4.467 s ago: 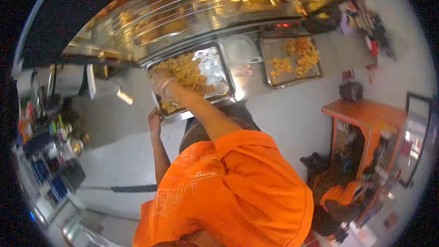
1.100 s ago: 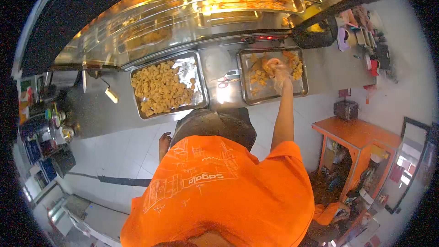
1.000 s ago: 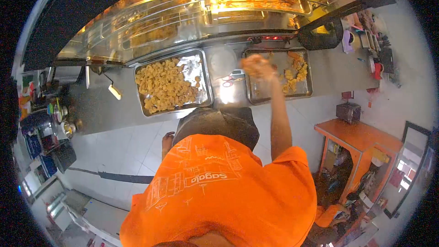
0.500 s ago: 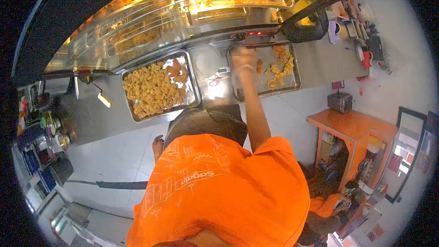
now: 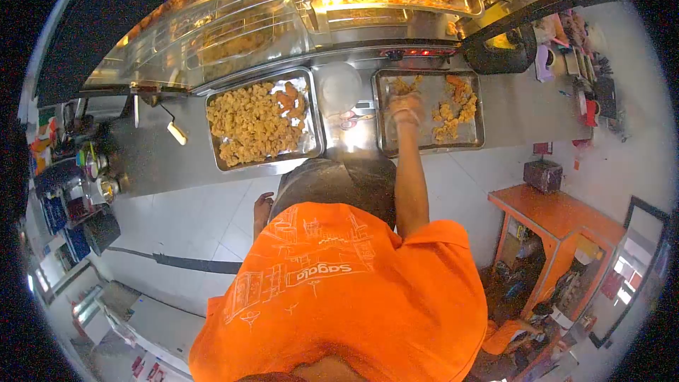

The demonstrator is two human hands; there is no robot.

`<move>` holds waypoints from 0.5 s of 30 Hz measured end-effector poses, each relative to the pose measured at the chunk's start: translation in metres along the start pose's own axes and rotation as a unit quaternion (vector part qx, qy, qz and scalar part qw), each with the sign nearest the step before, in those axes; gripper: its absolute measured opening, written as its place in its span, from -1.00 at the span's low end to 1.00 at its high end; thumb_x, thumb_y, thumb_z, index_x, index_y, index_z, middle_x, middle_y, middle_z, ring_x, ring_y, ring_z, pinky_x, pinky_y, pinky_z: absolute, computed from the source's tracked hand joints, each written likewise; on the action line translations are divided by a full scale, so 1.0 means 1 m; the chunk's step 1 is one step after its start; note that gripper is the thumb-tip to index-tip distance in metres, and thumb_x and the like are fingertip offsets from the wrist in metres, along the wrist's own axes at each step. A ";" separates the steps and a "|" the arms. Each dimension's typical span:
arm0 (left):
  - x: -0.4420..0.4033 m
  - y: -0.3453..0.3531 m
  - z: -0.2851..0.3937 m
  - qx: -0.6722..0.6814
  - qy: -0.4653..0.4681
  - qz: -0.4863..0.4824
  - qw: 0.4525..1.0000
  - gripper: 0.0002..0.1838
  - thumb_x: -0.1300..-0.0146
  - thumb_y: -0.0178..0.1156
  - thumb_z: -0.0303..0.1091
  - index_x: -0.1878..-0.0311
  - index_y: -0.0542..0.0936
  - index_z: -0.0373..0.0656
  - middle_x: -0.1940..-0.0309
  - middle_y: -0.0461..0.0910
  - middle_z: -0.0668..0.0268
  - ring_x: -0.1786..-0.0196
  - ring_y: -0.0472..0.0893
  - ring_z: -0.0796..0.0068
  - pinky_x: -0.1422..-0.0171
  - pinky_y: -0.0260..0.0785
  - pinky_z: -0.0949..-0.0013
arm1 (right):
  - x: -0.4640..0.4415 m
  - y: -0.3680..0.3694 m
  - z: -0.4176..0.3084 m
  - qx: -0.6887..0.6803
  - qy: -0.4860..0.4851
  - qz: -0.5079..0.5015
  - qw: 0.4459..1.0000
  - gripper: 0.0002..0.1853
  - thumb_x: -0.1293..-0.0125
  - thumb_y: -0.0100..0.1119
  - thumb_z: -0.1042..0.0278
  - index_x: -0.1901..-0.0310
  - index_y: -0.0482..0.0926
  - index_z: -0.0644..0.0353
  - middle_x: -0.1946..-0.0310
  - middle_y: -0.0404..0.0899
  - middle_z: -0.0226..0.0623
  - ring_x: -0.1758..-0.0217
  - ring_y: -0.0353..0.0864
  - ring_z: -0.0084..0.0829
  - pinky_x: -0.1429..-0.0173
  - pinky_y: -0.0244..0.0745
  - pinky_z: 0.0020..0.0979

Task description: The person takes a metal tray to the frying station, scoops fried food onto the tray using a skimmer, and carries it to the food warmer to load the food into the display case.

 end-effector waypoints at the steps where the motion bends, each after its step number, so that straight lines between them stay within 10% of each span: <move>1: 0.002 -0.001 0.005 0.000 0.013 0.000 1.000 -0.67 -0.11 -0.06 -0.40 0.06 0.54 -0.17 0.46 0.50 0.33 0.47 0.48 0.56 0.44 0.37 0.48 | 0.004 0.000 -0.004 -0.014 0.000 -0.003 1.000 -0.56 0.03 0.21 0.01 0.25 0.54 0.23 0.21 0.58 0.01 0.15 0.60 -0.06 0.05 0.50 -0.20; 8: 0.023 0.002 0.017 -0.080 0.074 0.037 0.993 -0.68 -0.14 -0.07 -0.41 0.06 0.55 -0.15 0.52 0.46 0.38 0.54 0.44 0.60 0.52 0.30 0.53 | -0.019 0.023 0.019 -0.011 0.007 0.057 0.998 -0.56 0.03 0.25 0.13 0.12 0.50 0.17 0.10 0.54 -0.04 0.02 0.53 -0.10 -0.05 0.46 -0.22; 15: 0.011 -0.018 -0.067 -0.054 0.056 -0.019 0.997 -0.68 -0.14 -0.07 -0.42 0.05 0.55 -0.14 0.51 0.47 0.38 0.53 0.44 0.60 0.52 0.31 0.54 | -0.003 -0.011 -0.001 -0.203 0.021 0.052 0.977 -0.75 -0.07 0.18 0.24 0.23 0.42 0.09 0.35 0.54 -0.19 0.32 0.53 -0.22 0.25 0.45 -0.27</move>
Point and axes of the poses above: each hand's wrist, its own x-axis away from the middle knuckle, its own y-axis out of the palm, z = x × y, the point moved 9 cm from there along -x, towards the middle knuckle
